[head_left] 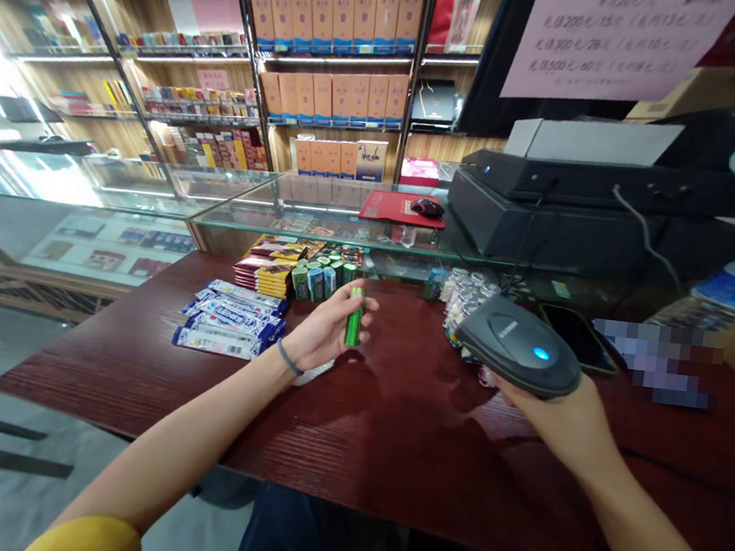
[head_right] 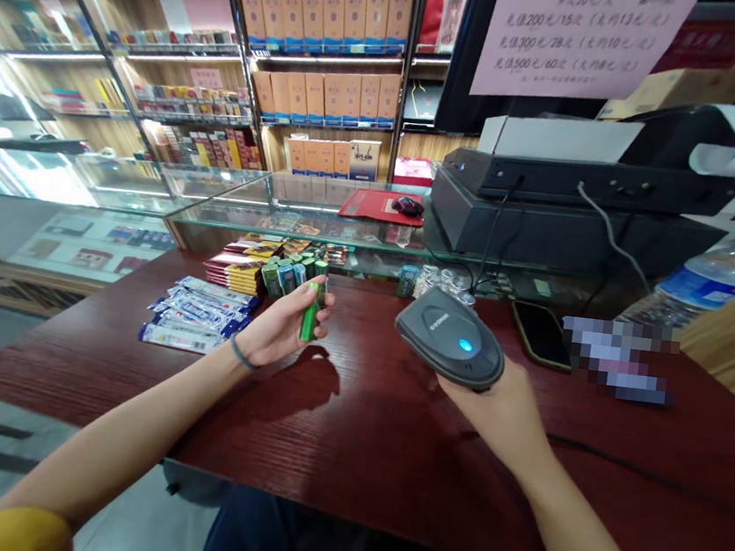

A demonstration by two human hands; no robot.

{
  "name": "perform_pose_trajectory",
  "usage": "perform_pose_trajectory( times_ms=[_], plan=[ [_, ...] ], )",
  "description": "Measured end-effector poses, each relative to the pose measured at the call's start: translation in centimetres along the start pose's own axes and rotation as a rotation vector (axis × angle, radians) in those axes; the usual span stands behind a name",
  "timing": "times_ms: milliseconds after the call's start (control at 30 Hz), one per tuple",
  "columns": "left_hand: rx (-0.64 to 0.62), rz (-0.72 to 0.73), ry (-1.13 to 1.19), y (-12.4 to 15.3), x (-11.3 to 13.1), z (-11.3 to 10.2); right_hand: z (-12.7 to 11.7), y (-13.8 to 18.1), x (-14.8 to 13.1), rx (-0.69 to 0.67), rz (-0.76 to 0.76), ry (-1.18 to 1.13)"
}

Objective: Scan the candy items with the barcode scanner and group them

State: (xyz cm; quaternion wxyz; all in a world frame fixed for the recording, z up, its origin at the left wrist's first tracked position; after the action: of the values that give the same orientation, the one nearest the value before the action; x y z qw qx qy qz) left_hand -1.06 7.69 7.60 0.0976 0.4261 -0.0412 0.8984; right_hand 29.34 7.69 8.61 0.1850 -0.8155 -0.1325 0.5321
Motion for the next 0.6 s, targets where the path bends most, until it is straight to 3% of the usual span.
perform_pose_trajectory(
  times_ms=[300,600],
  plan=[
    [0.109,-0.005,0.040,-0.44,-0.43,0.11,0.03,0.09,0.35,-0.029,0.013,0.014],
    [0.123,0.018,-0.002,-0.46,-0.11,-0.37,0.11,0.08,0.71,-0.026,-0.002,0.016]
  ],
)
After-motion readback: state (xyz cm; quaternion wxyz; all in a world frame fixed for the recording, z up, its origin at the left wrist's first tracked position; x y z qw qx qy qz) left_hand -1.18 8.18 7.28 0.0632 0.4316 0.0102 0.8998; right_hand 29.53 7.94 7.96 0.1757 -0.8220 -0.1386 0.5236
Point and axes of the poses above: each hand's wrist, its own y-axis away from the middle knuckle, its own z-axis out of the palm, x = y × z, the point moved 3 cm from there along -y, towards the middle knuckle, and after that the axes turned 1 degree about -y, right-handed, at the moved point
